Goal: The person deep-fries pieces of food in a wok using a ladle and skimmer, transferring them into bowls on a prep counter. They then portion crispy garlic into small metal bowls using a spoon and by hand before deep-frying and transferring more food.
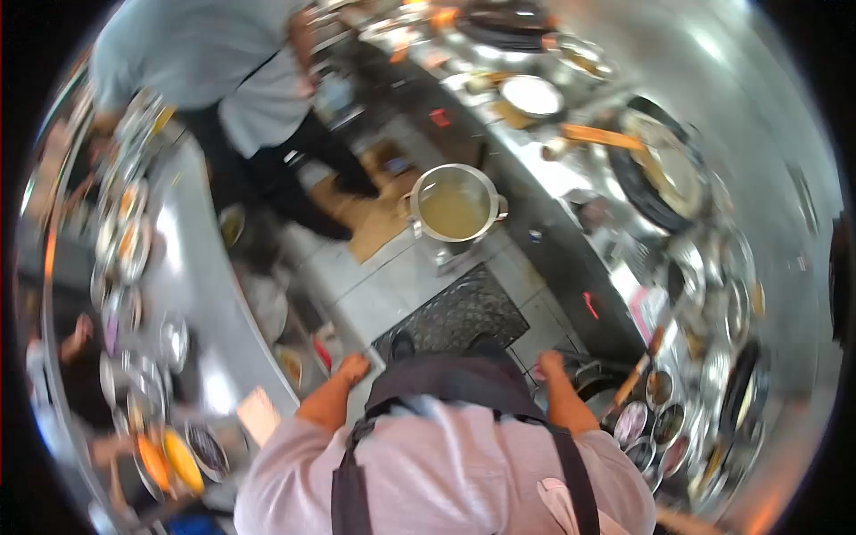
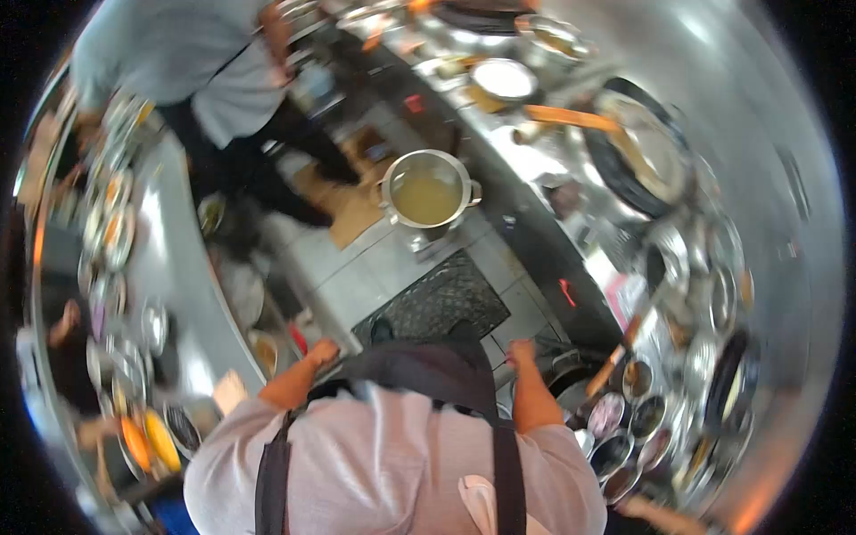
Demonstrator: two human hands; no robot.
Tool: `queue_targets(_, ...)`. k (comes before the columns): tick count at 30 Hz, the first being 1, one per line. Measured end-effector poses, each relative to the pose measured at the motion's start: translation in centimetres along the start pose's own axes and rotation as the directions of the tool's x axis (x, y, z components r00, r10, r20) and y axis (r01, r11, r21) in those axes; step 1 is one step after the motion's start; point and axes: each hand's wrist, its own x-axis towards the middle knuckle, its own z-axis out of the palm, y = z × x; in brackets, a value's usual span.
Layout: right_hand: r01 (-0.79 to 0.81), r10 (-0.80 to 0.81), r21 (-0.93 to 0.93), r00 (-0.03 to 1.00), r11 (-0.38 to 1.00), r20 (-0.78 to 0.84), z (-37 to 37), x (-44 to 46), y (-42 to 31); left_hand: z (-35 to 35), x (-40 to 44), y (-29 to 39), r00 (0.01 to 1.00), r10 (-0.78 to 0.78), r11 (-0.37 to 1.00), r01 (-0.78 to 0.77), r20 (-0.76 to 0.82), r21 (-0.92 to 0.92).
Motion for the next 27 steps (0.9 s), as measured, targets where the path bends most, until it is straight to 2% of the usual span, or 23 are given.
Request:
queue_targets(1,0.025,-0.024,0.068,1.0,0.997,-0.009,-2.6,3.3,-1.2,0.9,-0.8,0.7,0.996,0.067,0.994,-0.062,-0.062,0.085)
queue_targets(2,0.051,-0.049,0.142,0.999,0.989,-0.02,-4.4,6.2,-3.0,1.9,-2.0,2.4,0.993,0.017,0.999,-0.021,-0.121,-0.035)
queue_targets(3,0.056,-0.042,0.103,0.99,0.993,-0.138,-5.6,7.6,-5.2,4.4,-0.1,1.7,0.962,0.21,0.963,-0.173,-0.175,0.206)
queue_targets(4,0.072,-0.061,0.234,0.997,0.97,-0.053,-7.7,10.1,-6.3,5.7,-0.4,3.1,0.969,0.166,0.982,-0.147,-0.18,0.115)
queue_targets(5,-0.023,0.047,0.192,0.991,0.981,-0.122,-9.5,12.4,-8.1,6.6,-1.4,5.0,0.968,0.186,0.978,-0.166,-0.167,0.126)
queue_targets(6,0.071,-0.017,0.26,0.979,0.963,-0.202,-10.0,12.4,-9.6,7.1,-2.7,7.0,0.966,0.209,0.972,-0.189,-0.151,0.141)
queue_targets(7,0.061,0.019,0.356,0.976,0.933,-0.219,-11.0,12.7,-10.7,7.5,-3.8,8.9,0.974,0.015,0.995,-0.036,-0.225,-0.089)
queue_targets(8,0.13,-0.07,0.332,0.98,0.934,-0.187,-12.3,13.7,-11.1,8.0,-4.7,10.0,0.95,-0.181,0.944,0.095,-0.254,-0.317)
queue_targets(10,0.044,0.051,0.334,0.961,0.941,-0.271,-12.0,11.2,-13.7,9.8,-5.6,9.5,0.917,-0.169,0.942,0.042,-0.361,-0.333)
queue_targets(11,-0.022,0.118,0.361,0.961,0.932,-0.248,-12.0,13.2,-13.8,10.7,-6.1,9.2,0.896,-0.158,0.943,0.013,-0.415,-0.332)
queue_targets(12,-0.086,0.185,0.389,0.956,0.917,-0.225,-12.9,15.3,-13.4,11.2,-6.8,9.0,0.916,-0.166,0.952,0.052,-0.367,-0.302)
queue_targets(14,0.021,0.033,0.328,0.986,0.945,-0.16,-14.4,16.5,-11.9,12.5,-7.3,8.0,0.948,-0.014,1.0,0.016,-0.319,0.002)
queue_targets(15,0.022,-0.006,0.236,0.998,0.971,-0.07,-15.6,17.4,-10.9,13.3,-7.6,7.6,0.961,0.058,0.987,-0.015,-0.27,0.159)
queue_targets(17,0.06,-0.066,0.057,0.991,0.997,0.118,-16.3,20.7,-10.1,14.9,-8.1,7.5,0.941,0.048,0.999,-0.051,-0.335,0.002)
queue_targets(19,0.028,-0.049,0.221,0.995,0.975,0.087,-15.4,18.8,-10.8,17.5,-7.1,6.6,0.903,0.008,0.982,-0.088,-0.429,-0.167)
queue_targets(20,0.012,-0.034,0.302,0.997,0.953,0.067,-15.1,17.3,-11.0,16.9,-8.2,7.5,0.932,0.004,0.997,-0.032,-0.362,-0.071)
queue_targets(23,0.107,-0.115,0.216,0.993,0.971,0.024,-15.2,17.1,-10.7,14.7,-10.4,10.1,0.928,-0.187,0.937,0.071,-0.322,-0.341)
queue_targets(26,0.199,-0.199,0.123,0.98,0.972,-0.008,-15.2,17.0,-10.3,13.6,-10.7,9.5,0.932,-0.022,0.986,-0.041,-0.363,-0.164)
queue_targets(27,0.141,-0.142,0.155,0.99,0.978,-0.003,-15.5,18.3,-10.0,13.8,-10.0,8.5,0.934,-0.038,0.985,-0.024,-0.355,-0.169)
